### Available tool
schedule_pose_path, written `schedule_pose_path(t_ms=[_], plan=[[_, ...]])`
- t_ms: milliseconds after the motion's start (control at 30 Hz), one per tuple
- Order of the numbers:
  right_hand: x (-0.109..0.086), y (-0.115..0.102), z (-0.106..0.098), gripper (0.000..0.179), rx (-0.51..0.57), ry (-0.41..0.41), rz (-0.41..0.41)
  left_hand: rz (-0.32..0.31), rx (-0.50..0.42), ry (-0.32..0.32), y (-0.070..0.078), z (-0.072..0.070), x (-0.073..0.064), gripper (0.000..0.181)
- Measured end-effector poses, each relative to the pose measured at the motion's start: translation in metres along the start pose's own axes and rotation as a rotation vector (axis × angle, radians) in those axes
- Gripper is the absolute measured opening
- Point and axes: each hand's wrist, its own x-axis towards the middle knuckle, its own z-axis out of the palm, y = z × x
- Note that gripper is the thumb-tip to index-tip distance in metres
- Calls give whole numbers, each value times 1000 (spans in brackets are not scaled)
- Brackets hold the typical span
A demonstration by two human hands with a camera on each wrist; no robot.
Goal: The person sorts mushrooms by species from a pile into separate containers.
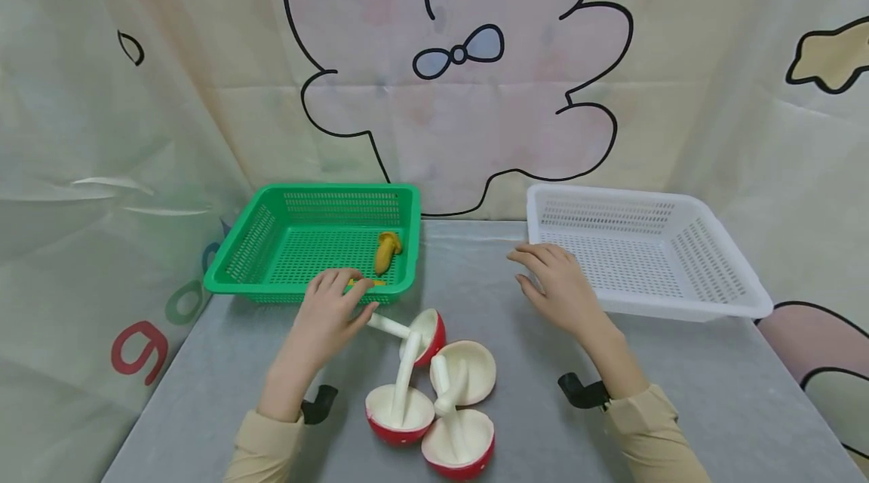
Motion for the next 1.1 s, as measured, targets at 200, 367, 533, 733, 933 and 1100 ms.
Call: schedule_pose_path(t_ms=[200,367,533,733,933,1100], plan=[[-15,6,-5,33,7,56,27,111,42,7,8,-1,4,31],[-30,9,-14,36,-8,89,44,195,41,24,19,-2,9,29],[-43,16,-26,37,-5,105,93,284,48,8,29,-2,15,29],[-60,29,-36,37,4,148,159,358,49,-49,42,-2,22,30],[-74,36,-39,39,8,186,191,405,50,-107,50,-5,26,32],[-83,42,-37,41,2,213,199,447,49,-141,56,-6,31,31]])
